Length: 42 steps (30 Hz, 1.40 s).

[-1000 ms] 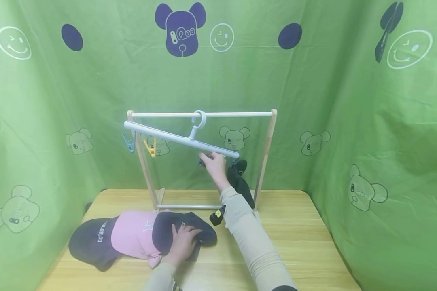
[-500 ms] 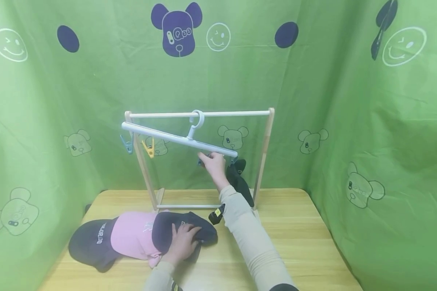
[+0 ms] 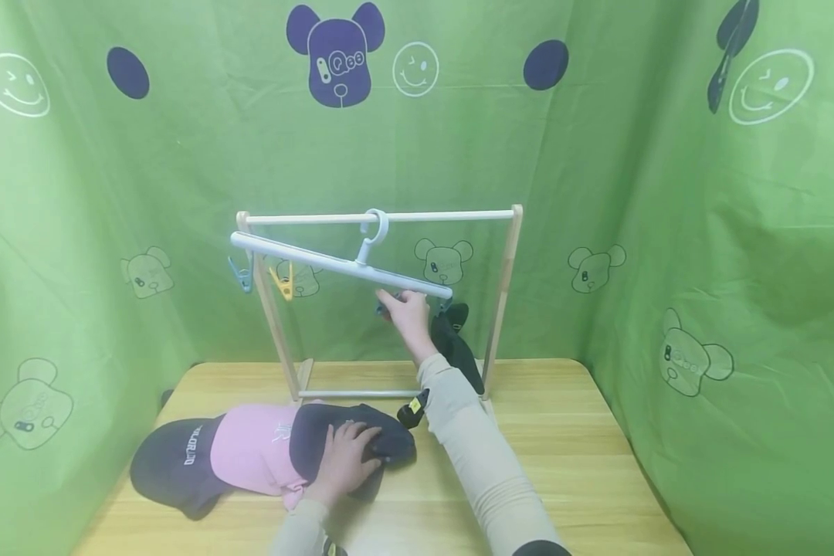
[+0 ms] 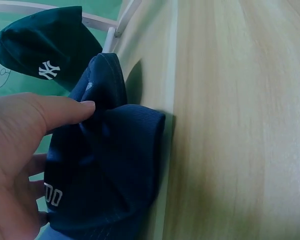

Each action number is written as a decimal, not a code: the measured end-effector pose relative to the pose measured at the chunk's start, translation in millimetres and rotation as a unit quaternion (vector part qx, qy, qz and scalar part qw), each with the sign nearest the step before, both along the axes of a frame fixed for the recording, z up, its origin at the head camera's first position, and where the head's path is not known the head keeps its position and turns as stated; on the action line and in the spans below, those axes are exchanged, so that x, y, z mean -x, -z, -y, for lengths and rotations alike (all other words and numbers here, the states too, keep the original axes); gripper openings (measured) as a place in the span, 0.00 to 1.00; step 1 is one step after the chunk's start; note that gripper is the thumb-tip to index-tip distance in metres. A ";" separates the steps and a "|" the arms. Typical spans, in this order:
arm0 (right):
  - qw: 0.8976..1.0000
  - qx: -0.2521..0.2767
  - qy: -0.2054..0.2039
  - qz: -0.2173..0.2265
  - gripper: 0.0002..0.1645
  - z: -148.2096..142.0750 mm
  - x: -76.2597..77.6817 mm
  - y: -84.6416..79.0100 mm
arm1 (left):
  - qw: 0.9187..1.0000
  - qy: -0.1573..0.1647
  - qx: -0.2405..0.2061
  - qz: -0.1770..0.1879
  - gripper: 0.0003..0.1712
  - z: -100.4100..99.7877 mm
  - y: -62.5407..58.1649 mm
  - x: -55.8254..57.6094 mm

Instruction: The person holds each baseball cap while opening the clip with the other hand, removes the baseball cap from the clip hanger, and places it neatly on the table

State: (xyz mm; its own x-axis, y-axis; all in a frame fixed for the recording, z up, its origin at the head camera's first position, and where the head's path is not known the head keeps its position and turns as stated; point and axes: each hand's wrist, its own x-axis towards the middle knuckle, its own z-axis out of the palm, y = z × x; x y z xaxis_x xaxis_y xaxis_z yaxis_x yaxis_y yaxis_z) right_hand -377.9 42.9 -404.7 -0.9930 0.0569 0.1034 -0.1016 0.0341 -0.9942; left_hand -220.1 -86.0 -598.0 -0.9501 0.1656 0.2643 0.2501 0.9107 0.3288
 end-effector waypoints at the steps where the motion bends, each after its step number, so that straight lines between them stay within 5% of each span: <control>1: 1.000 0.000 -0.002 0.000 0.16 0.1 0.2 0.3 | 1.000 0.000 -0.002 0.000 0.32 0.4 -0.6 0.1; 23: 0.999 0.037 -0.020 0.019 0.15 2.0 -1.0 -1.4 | 0.997 -0.009 -0.073 -0.002 0.27 5.9 -23.1 1.4; 42: 0.998 0.048 -0.021 0.024 0.15 1.9 -2.2 0.5 | 0.995 -0.026 -0.090 -0.030 0.26 11.8 -39.1 8.1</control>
